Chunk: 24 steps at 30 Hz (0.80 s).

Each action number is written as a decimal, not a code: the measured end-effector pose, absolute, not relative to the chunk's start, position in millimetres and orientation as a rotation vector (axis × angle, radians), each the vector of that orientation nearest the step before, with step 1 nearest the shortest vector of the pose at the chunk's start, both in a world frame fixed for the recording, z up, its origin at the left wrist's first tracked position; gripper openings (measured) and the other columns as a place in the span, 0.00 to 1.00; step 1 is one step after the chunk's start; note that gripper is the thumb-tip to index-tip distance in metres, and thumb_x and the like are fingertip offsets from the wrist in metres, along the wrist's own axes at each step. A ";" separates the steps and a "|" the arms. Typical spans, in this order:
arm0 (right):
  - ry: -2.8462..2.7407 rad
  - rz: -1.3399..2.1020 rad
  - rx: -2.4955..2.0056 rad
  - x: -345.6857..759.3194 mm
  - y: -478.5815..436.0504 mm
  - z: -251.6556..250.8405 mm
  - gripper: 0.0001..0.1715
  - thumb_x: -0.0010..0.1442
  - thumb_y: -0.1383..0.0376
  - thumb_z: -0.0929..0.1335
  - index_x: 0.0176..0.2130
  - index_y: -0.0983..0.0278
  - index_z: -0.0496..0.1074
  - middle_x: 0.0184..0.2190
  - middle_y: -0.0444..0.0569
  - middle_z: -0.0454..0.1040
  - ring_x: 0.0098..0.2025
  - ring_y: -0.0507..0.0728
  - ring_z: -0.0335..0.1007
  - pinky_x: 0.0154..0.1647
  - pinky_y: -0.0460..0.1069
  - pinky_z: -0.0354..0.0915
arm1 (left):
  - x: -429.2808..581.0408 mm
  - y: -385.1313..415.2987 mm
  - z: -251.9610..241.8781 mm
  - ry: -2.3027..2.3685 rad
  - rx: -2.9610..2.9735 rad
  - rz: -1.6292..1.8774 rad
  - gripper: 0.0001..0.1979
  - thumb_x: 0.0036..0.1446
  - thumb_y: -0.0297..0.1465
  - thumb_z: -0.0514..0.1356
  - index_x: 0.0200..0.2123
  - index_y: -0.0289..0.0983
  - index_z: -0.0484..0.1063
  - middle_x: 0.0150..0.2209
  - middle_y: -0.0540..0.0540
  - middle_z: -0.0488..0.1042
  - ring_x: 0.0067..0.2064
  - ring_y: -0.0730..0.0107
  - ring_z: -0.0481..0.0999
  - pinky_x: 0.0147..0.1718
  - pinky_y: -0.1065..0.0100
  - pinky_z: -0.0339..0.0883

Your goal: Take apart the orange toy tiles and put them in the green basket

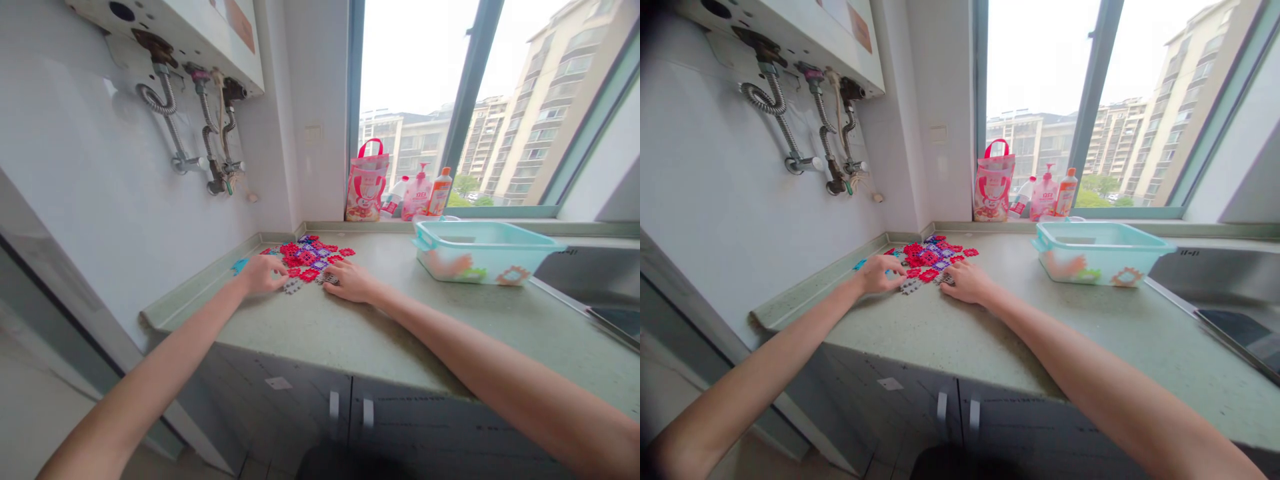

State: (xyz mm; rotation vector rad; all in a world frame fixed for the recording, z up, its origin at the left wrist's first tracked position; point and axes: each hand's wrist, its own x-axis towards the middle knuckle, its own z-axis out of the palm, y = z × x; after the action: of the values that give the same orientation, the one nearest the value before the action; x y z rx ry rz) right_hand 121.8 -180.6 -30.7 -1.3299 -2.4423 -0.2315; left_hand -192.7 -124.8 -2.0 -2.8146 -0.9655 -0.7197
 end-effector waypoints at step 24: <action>-2.599 -0.209 -0.823 102.7 -208.1 -16.2 0.14 0.65 0.56 0.72 0.48 0.59 0.80 0.47 0.54 0.79 0.51 0.64 0.75 0.57 0.60 0.66 | -156.1 -122.0 -9.8 -0.866 -2.781 -0.526 0.15 0.69 0.43 0.57 0.41 0.42 0.82 0.45 0.44 0.84 0.54 0.54 0.75 0.65 0.47 0.54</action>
State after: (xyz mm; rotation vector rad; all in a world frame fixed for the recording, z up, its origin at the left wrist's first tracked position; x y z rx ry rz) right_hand 102.7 -208.1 -16.2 -0.8233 -2.5995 -0.2090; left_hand -156.1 -122.0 -9.8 -2.7814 -0.8663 -0.5256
